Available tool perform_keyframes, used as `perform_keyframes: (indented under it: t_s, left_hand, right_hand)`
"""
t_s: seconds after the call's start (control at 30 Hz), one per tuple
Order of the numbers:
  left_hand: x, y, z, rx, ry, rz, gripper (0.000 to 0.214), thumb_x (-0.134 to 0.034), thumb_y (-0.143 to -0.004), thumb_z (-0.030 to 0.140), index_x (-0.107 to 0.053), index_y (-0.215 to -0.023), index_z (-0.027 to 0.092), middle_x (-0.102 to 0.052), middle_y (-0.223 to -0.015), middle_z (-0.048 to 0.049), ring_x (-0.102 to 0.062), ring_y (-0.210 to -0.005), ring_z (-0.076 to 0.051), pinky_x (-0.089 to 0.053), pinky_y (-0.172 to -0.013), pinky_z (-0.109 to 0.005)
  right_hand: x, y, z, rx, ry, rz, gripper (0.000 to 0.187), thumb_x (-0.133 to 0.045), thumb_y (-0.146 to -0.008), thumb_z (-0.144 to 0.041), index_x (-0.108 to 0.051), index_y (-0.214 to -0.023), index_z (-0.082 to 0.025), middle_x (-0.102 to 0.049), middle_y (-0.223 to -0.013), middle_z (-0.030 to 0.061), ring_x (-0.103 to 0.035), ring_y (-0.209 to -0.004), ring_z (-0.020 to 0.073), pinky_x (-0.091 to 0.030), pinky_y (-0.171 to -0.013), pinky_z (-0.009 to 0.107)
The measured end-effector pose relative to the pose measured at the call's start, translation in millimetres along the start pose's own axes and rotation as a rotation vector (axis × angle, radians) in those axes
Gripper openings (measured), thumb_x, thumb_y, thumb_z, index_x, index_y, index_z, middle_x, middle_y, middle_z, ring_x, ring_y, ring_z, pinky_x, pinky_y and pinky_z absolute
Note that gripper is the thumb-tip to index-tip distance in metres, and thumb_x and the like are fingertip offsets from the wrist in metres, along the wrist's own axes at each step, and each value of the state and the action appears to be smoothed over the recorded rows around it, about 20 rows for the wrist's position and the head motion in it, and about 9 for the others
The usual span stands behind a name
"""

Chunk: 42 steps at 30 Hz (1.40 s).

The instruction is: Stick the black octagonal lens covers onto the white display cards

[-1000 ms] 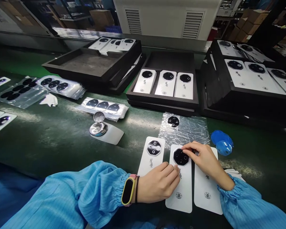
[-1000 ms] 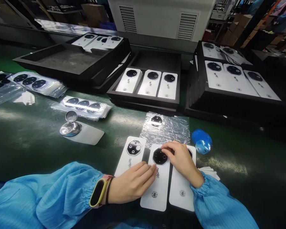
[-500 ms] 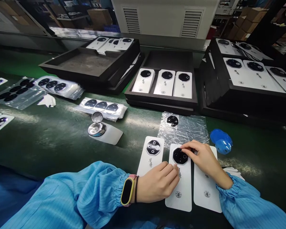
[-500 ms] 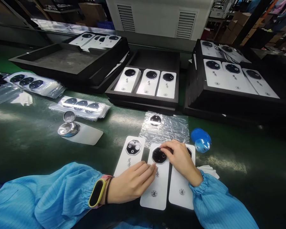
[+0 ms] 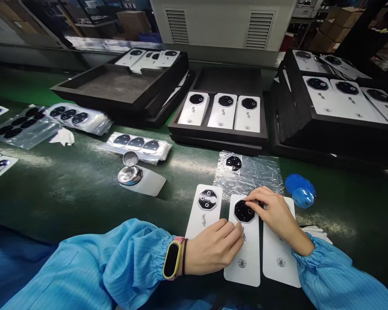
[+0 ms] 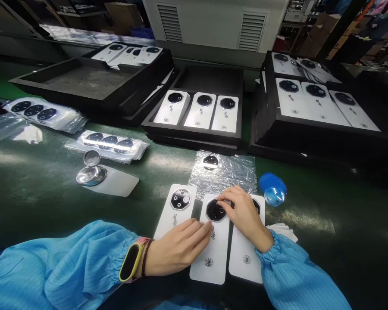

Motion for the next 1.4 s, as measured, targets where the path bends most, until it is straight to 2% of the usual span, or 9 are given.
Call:
perform_keyframes:
  t_s: [0.17, 0.5, 0.63, 1.1, 1.17, 1.27, 1.4]
  left_hand:
    - [-0.5, 0, -1, -0.002, 0.007, -0.025, 0.026, -0.039, -0.081, 0.002, -0.064, -0.087, 0.004, -0.065, -0.104, -0.018, -0.05, -0.063, -0.018, -0.04, -0.056, -0.028]
    - [0.3, -1, -1, 0.003, -0.009, -0.02, 0.026, -0.038, -0.083, 0.004, -0.064, -0.082, 0.005, -0.066, -0.103, -0.0172, -0.05, -0.062, -0.018, -0.04, -0.056, -0.028]
    - [0.6, -1, -1, 0.002, -0.01, -0.008, 0.025, -0.038, -0.084, 0.005, -0.064, -0.081, 0.005, -0.066, -0.102, -0.0176, -0.05, -0.062, -0.018, -0.041, -0.057, -0.028]
    - [0.6, 0, -2, 0.026, -0.001, 0.017, 0.026, -0.037, -0.085, 0.004, -0.063, -0.082, 0.005, -0.067, -0.102, -0.0174, -0.053, -0.063, -0.017, -0.043, -0.058, -0.029]
    - [1.3, 0, -2, 0.031, 0.003, 0.027, 0.025, -0.038, -0.085, 0.004, -0.063, -0.084, 0.005, -0.066, -0.103, -0.0171, -0.057, -0.07, -0.019, -0.046, -0.066, -0.031]
    - [1.1, 2, -3, 0.055, 0.007, 0.023, 0.019, -0.043, -0.084, 0.007, -0.062, -0.086, 0.005, -0.065, -0.104, -0.0164, -0.06, -0.092, -0.028, -0.045, -0.08, -0.039]
    - [-1.6, 5, -5, 0.096, 0.012, -0.016, 0.012, -0.049, -0.081, 0.008, -0.06, -0.086, 0.008, -0.062, -0.109, -0.0146, -0.058, -0.101, -0.036, -0.044, -0.081, -0.044]
  right_hand:
    - [-1, 1, -2, 0.037, 0.032, 0.006, 0.019, -0.059, -0.08, -0.005, -0.068, -0.073, -0.02, -0.067, -0.072, 0.0021, -0.062, -0.071, 0.0186, -0.053, -0.062, 0.03]
    - [1, 5, -12, 0.157, 0.107, 0.037, 0.017, -0.059, -0.08, -0.003, -0.069, -0.077, -0.016, -0.064, -0.072, 0.0035, -0.058, -0.069, 0.0179, -0.054, -0.059, 0.029]
    - [0, 7, -15, 0.193, 0.119, 0.039, 0.019, -0.053, -0.081, -0.001, -0.067, -0.081, -0.015, -0.063, -0.074, 0.0048, -0.058, -0.071, 0.0185, -0.054, -0.059, 0.03]
    - [-2, 12, -20, 0.22, 0.097, 0.039, 0.026, -0.041, -0.082, -0.005, -0.064, -0.085, -0.018, -0.061, -0.077, 0.0058, -0.057, -0.073, 0.0193, -0.055, -0.058, 0.031]
    - [-2, 11, -20, 0.223, 0.11, 0.032, 0.027, -0.041, -0.082, -0.004, -0.064, -0.084, -0.018, -0.061, -0.077, 0.0059, -0.058, -0.073, 0.0193, -0.055, -0.058, 0.031]
    - [-3, 12, -21, 0.234, 0.143, 0.022, 0.029, -0.039, -0.081, -0.003, -0.064, -0.085, -0.017, -0.061, -0.077, 0.0062, -0.058, -0.074, 0.0194, -0.055, -0.059, 0.031]
    - [-5, 13, -22, 0.236, 0.182, 0.008, 0.03, -0.037, -0.081, -0.002, -0.064, -0.086, -0.016, -0.061, -0.078, 0.0074, -0.058, -0.074, 0.0201, -0.054, -0.059, 0.032]
Point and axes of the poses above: each hand's wrist, its own y-axis away from the middle knuckle, its own x-axis out of the back of the hand, z = x × y, the point moved 9 cm from there along -y, towards the middle knuckle
